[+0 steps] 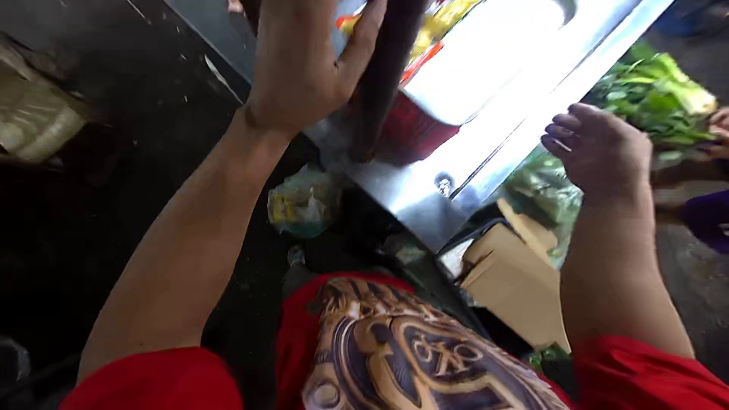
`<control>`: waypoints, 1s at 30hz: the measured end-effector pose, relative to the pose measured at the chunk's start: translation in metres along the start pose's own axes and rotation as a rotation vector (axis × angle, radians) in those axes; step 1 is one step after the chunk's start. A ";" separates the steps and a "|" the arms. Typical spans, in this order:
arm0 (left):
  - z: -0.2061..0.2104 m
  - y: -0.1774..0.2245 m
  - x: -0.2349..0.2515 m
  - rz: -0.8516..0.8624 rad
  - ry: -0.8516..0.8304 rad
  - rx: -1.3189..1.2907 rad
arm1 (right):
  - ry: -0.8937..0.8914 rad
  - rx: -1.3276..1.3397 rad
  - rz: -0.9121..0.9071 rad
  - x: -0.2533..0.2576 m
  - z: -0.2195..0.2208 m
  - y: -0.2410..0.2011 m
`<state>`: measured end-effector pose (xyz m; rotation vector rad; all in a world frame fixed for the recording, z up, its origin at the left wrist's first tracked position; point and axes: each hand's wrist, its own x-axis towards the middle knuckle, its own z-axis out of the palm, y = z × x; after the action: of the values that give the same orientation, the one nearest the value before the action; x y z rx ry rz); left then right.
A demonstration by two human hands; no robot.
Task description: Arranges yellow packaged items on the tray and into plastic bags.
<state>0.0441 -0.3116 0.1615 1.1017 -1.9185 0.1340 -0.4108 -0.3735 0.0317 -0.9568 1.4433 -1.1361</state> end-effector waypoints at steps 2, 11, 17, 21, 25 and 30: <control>-0.010 -0.023 -0.062 0.027 -0.122 -0.093 | 0.007 -0.023 -0.010 -0.066 0.002 0.028; 0.011 -0.153 -0.499 -1.260 -1.064 -0.285 | -0.347 -0.609 0.393 -0.270 0.241 0.171; -0.004 -0.101 -0.614 -1.463 -1.291 -0.514 | -0.628 -0.774 0.431 -0.208 0.394 0.276; -0.008 -0.131 -0.653 -1.522 -1.369 -0.484 | -0.430 -0.923 0.196 -0.105 0.464 0.352; -0.008 -0.196 -0.654 -1.551 -1.330 -0.429 | -0.345 -0.980 0.325 -0.048 0.512 0.393; 0.016 -0.244 -0.592 -1.633 -0.847 -0.411 | -0.833 -1.239 0.119 -0.100 0.521 0.423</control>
<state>0.3353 -0.0859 -0.3626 2.2075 -0.9336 -1.7155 0.1221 -0.2604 -0.3733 -1.8307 1.3478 0.4302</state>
